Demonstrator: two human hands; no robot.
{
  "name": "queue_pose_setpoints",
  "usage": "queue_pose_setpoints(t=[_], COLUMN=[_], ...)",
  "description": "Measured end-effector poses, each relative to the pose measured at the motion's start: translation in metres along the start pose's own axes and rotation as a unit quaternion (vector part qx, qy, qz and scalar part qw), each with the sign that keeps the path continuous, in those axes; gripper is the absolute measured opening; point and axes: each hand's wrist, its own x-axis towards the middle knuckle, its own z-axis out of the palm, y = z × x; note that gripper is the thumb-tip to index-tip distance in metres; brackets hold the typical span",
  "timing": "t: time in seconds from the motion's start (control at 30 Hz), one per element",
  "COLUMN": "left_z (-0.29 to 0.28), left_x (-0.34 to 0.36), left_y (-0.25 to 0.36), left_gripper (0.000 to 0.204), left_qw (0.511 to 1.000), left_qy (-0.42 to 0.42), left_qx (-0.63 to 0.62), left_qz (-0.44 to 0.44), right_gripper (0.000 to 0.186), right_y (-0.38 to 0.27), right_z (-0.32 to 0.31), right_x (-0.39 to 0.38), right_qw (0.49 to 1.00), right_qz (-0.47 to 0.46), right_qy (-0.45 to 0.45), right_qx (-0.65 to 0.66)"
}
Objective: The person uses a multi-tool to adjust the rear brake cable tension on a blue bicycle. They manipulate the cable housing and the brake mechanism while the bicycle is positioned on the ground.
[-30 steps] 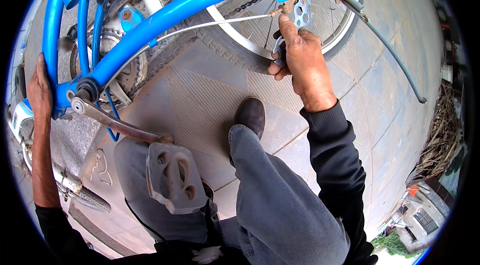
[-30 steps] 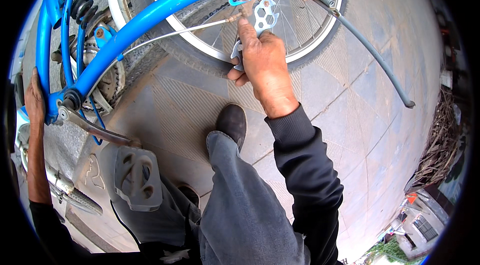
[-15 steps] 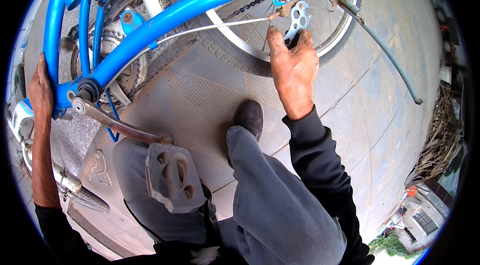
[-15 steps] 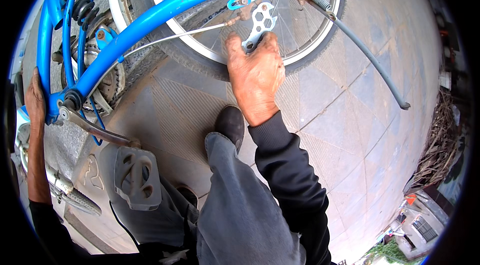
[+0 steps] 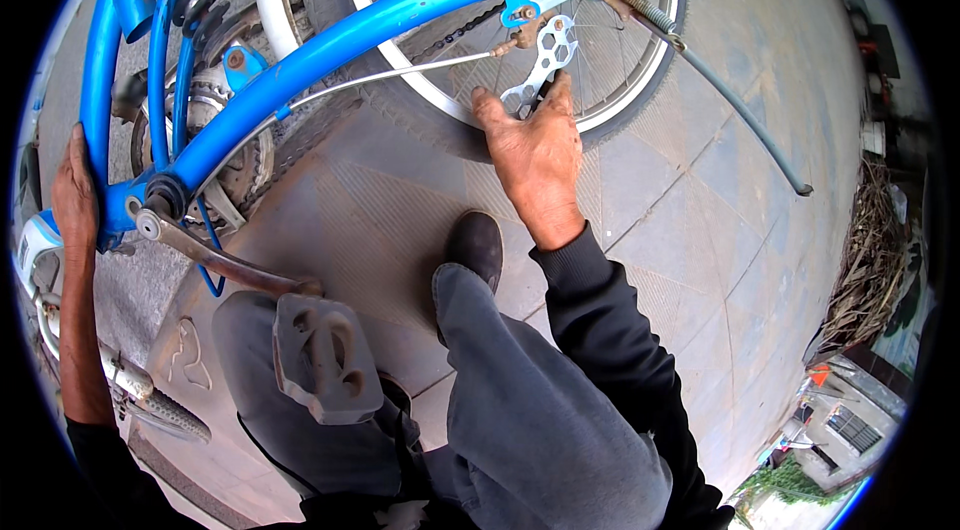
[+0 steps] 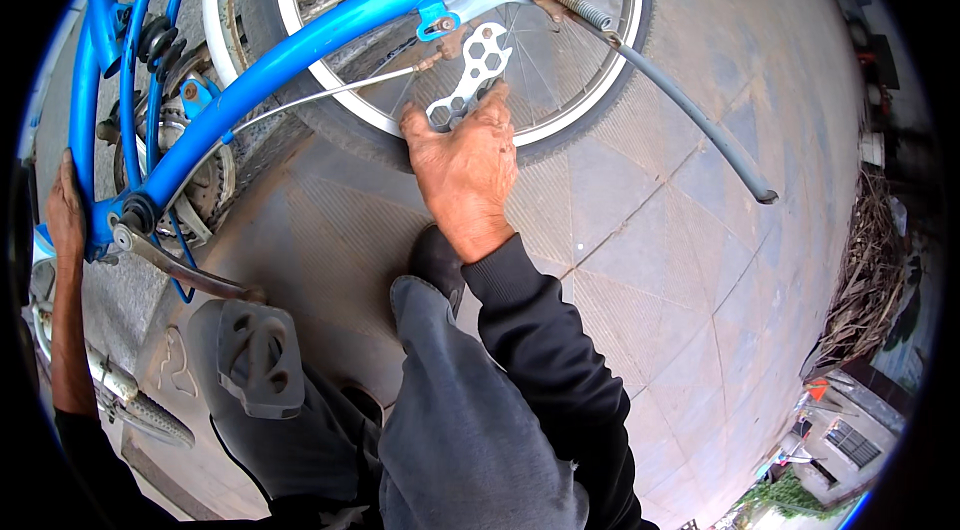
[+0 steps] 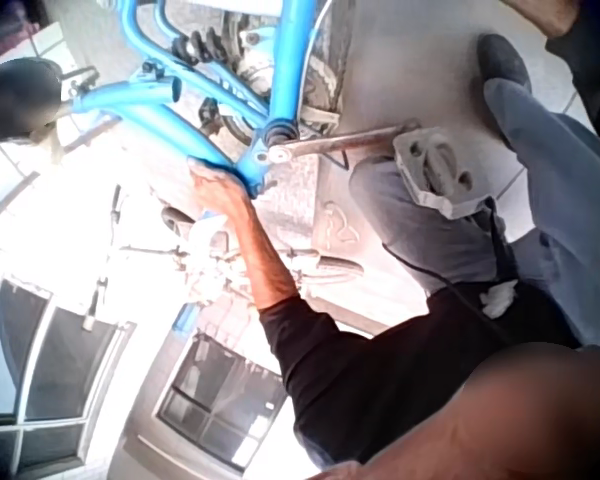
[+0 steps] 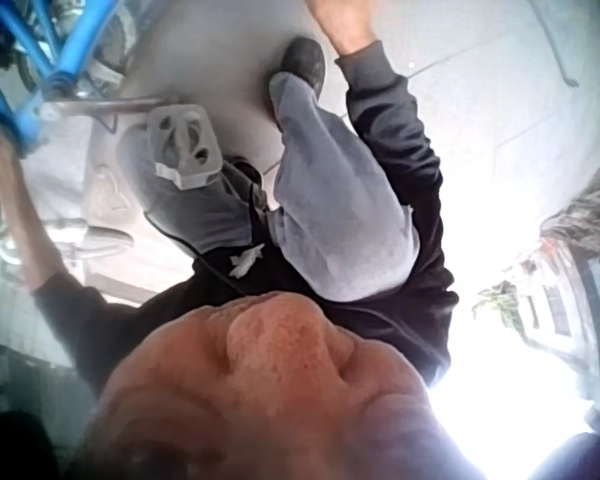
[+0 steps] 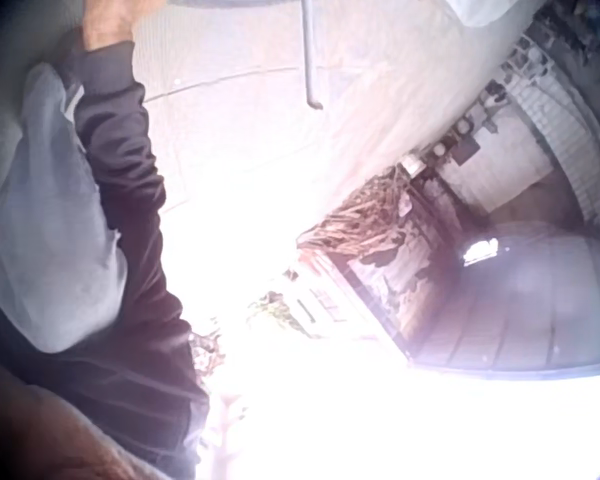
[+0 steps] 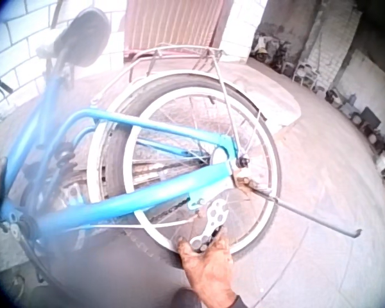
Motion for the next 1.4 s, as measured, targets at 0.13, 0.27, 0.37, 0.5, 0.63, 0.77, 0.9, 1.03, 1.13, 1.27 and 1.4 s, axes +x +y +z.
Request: queue_pose_setpoints(t=[0.13,0.27,0.37,0.5,0.63,0.77,0.9,1.03,1.13,1.27,1.4], left_z=[0.004,0.004,0.000,0.007,0.007,0.006,0.003,-0.002,-0.001,-0.008,-0.006], left_x=[0.002,0.004,0.005,0.002,0.002,0.003,0.001,0.001,0.002,0.001,0.006], left_y=[-0.014,-0.021,-0.005,-0.023,-0.022,-0.008,-0.019,-0.011,-0.006,-0.007,-0.012], left_gripper=[0.045,0.042,0.042,0.043,0.042,0.042,0.046,0.051,0.052,0.053,0.054], left_qw=[0.999,0.997,0.999,0.998,0.996,1.000,0.997,1.000,0.999,0.997,0.995], left_qy=[0.001,-0.028,-0.050,-0.002,0.006,-0.010,0.022,-0.014,-0.025,-0.053,-0.072], left_qx=[0.031,0.045,-0.001,0.039,0.052,0.021,0.042,-0.008,-0.022,-0.035,-0.043], left_qz=[0.025,0.050,-0.006,0.051,0.070,0.005,0.060,-0.006,-0.017,-0.050,-0.058], right_gripper=[0.055,0.047,0.046,0.069,0.052,0.042,0.040,0.037,0.041,0.045,0.046], right_y=[-0.004,0.002,0.002,-0.008,-0.001,0.005,0.001,0.006,0.014,0.010,0.015], right_z=[0.001,0.018,0.024,0.020,0.024,0.026,0.019,0.023,0.024,0.020,0.016], right_x=[0.005,0.008,0.009,0.007,0.009,0.010,0.011,0.012,0.015,0.015,0.018], right_qw=[0.999,0.996,0.993,0.989,0.995,0.995,0.996,0.994,0.992,0.994,0.992], right_qz=[0.035,0.025,0.004,0.030,0.010,0.005,0.016,0.009,-0.004,0.010,0.013], right_qy=[-0.014,0.021,0.053,-0.002,0.057,0.056,0.018,0.012,-0.002,-0.040,-0.061], right_qx=[0.024,0.086,0.109,0.146,0.078,0.082,0.081,0.106,0.123,0.104,0.108])
